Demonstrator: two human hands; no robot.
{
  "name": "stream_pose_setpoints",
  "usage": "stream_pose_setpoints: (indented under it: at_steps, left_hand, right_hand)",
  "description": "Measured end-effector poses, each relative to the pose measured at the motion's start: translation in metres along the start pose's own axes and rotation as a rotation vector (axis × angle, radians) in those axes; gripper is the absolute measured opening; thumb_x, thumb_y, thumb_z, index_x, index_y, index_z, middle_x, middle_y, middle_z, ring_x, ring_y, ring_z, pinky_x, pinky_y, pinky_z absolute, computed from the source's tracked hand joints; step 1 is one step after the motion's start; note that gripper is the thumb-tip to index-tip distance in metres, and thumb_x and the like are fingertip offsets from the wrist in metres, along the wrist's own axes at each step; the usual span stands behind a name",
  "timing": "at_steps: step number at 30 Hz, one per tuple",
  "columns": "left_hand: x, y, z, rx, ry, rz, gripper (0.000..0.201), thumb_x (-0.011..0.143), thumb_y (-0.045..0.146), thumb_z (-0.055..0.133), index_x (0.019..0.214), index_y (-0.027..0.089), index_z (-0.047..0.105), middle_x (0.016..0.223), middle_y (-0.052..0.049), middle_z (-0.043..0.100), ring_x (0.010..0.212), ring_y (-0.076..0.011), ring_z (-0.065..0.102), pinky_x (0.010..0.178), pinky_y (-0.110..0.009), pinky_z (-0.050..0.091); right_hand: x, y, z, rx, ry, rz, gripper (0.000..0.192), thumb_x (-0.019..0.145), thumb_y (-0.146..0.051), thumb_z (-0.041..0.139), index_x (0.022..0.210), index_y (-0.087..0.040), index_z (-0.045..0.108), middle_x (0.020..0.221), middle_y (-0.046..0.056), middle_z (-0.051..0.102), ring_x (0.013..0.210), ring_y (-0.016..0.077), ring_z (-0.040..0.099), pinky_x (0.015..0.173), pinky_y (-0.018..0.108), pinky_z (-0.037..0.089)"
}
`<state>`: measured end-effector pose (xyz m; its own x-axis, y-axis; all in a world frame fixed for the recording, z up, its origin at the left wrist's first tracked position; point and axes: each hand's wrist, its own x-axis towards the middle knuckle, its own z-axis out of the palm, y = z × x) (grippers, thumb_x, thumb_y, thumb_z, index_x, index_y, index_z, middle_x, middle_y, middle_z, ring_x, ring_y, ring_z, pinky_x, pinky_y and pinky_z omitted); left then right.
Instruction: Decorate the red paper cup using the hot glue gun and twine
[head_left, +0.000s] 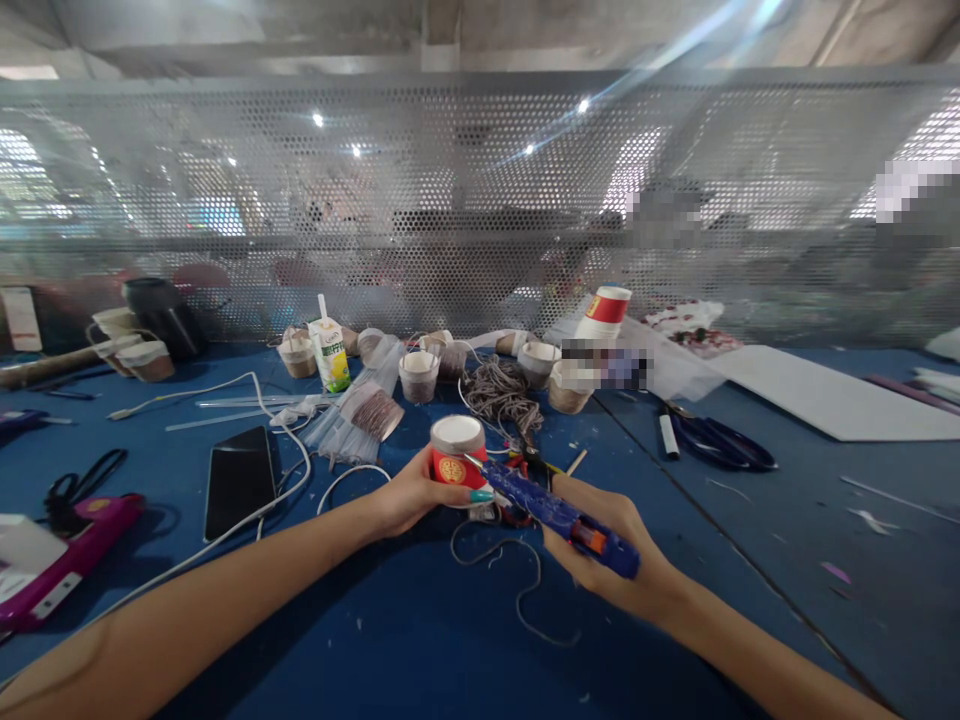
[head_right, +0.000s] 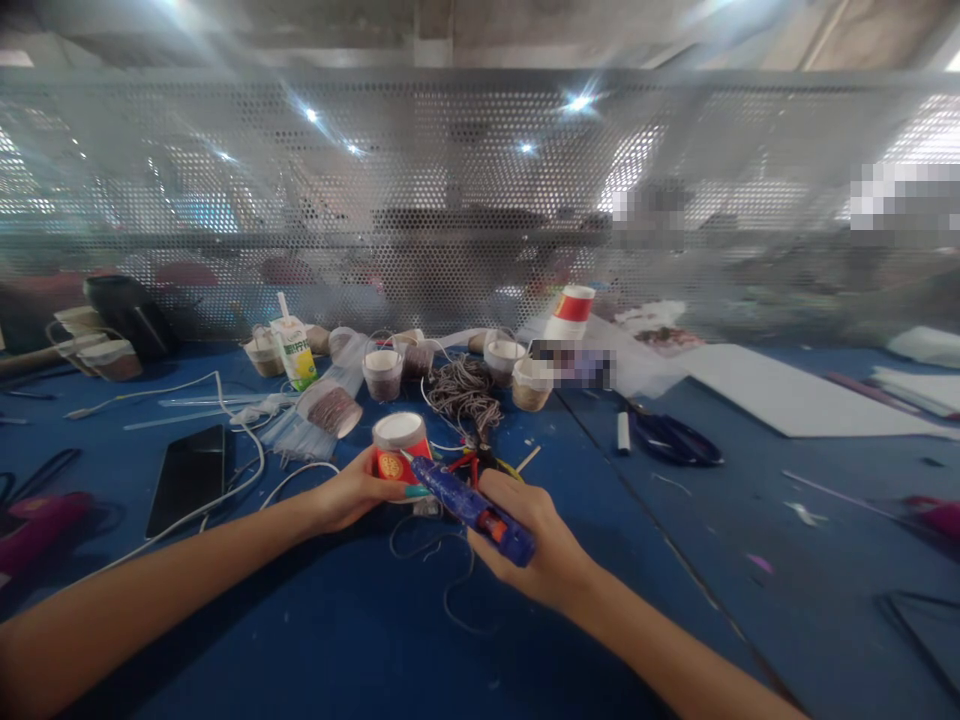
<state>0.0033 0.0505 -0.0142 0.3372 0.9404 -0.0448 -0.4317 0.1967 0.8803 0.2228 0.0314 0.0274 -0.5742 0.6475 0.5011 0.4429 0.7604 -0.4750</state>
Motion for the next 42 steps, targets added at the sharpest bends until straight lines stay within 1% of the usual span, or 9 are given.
stream_pose_setpoints:
  at_steps: [4, 9, 15, 19, 24, 29, 34, 39, 42]
  left_hand:
    - [0.001, -0.002, -0.003, -0.031, -0.042, 0.014, 0.052, 0.048, 0.008, 0.081, 0.097, 0.012, 0.062, 0.088, -0.006, 0.069, 0.079, -0.0176, 0.064, 0.085, -0.035, 0.045]
    - [0.001, -0.001, -0.004, -0.057, -0.073, 0.017, 0.052, 0.047, 0.008, 0.081, 0.096, 0.013, 0.064, 0.089, -0.006, 0.069, 0.081, -0.0179, 0.064, 0.088, -0.036, 0.044]
    - [0.000, 0.001, -0.004, -0.078, -0.094, 0.018, 0.053, 0.048, 0.003, 0.076, 0.098, 0.014, 0.064, 0.090, -0.005, 0.070, 0.083, -0.0176, 0.064, 0.084, -0.033, 0.045]
    - [-0.001, 0.003, -0.002, -0.100, -0.094, 0.016, 0.052, 0.046, 0.002, 0.072, 0.096, 0.015, 0.065, 0.087, -0.005, 0.070, 0.082, -0.0195, 0.064, 0.082, -0.034, 0.045]
    - [-0.002, 0.004, -0.001, -0.082, -0.157, 0.033, 0.048, 0.048, 0.003, 0.068, 0.095, 0.014, 0.064, 0.088, -0.006, 0.070, 0.085, -0.0210, 0.064, 0.083, -0.034, 0.045]
    - [-0.002, 0.005, -0.001, -0.101, -0.143, 0.025, 0.054, 0.044, 0.002, 0.064, 0.096, 0.015, 0.064, 0.083, -0.004, 0.070, 0.080, -0.0184, 0.063, 0.075, -0.030, 0.046]
    - [-0.002, 0.006, -0.001, -0.098, -0.140, 0.021, 0.053, 0.042, 0.000, 0.063, 0.094, 0.015, 0.065, 0.083, -0.003, 0.070, 0.077, -0.0179, 0.063, 0.075, -0.030, 0.046]
    - [-0.002, 0.004, -0.004, -0.072, -0.159, 0.027, 0.049, 0.044, 0.001, 0.066, 0.091, 0.013, 0.067, 0.085, -0.006, 0.071, 0.079, -0.0193, 0.064, 0.076, -0.030, 0.047]
    - [-0.003, 0.004, -0.004, -0.028, -0.205, 0.028, 0.049, 0.046, 0.004, 0.070, 0.095, 0.012, 0.067, 0.089, -0.007, 0.071, 0.084, -0.0213, 0.064, 0.080, -0.033, 0.047]
  right_hand:
    - [-0.001, 0.001, 0.001, 0.020, 0.013, 0.024, 0.020, 0.079, -0.016, 0.048, 0.062, -0.022, 0.039, 0.054, -0.004, 0.045, 0.043, 0.0087, 0.042, 0.043, 0.023, 0.035]
    - [-0.004, 0.003, 0.002, 0.028, 0.033, 0.061, 0.017, 0.077, -0.015, 0.049, 0.063, -0.021, 0.042, 0.053, -0.005, 0.045, 0.042, 0.0084, 0.041, 0.042, 0.022, 0.034]
    - [-0.005, 0.006, 0.001, 0.013, 0.050, 0.048, 0.016, 0.077, -0.015, 0.049, 0.063, -0.021, 0.043, 0.055, -0.004, 0.046, 0.044, 0.0080, 0.041, 0.043, 0.021, 0.035]
    - [-0.003, 0.006, -0.001, -0.004, 0.065, 0.042, 0.014, 0.075, -0.015, 0.050, 0.063, -0.020, 0.044, 0.055, -0.004, 0.046, 0.045, 0.0080, 0.041, 0.044, 0.021, 0.035]
    - [-0.001, 0.003, -0.004, 0.034, 0.055, 0.061, 0.017, 0.075, -0.016, 0.050, 0.060, -0.020, 0.043, 0.052, -0.005, 0.044, 0.042, 0.0075, 0.039, 0.042, 0.021, 0.033]
    - [0.002, -0.001, -0.006, 0.059, 0.052, 0.121, 0.016, 0.075, -0.019, 0.051, 0.060, -0.020, 0.048, 0.049, -0.004, 0.047, 0.041, 0.0086, 0.040, 0.041, 0.022, 0.034]
    - [0.002, 0.001, -0.006, 0.083, 0.039, 0.137, 0.016, 0.078, -0.021, 0.051, 0.062, -0.019, 0.050, 0.050, -0.003, 0.049, 0.041, 0.0090, 0.042, 0.042, 0.023, 0.037]
    - [0.003, 0.002, -0.003, 0.017, 0.064, 0.130, 0.020, 0.079, -0.022, 0.049, 0.060, -0.020, 0.046, 0.050, -0.003, 0.048, 0.042, 0.0094, 0.043, 0.043, 0.023, 0.037]
    - [0.005, 0.008, -0.002, -0.125, 0.136, 0.138, 0.022, 0.081, -0.027, 0.049, 0.061, -0.021, 0.042, 0.053, -0.001, 0.049, 0.046, 0.0117, 0.048, 0.045, 0.024, 0.039]
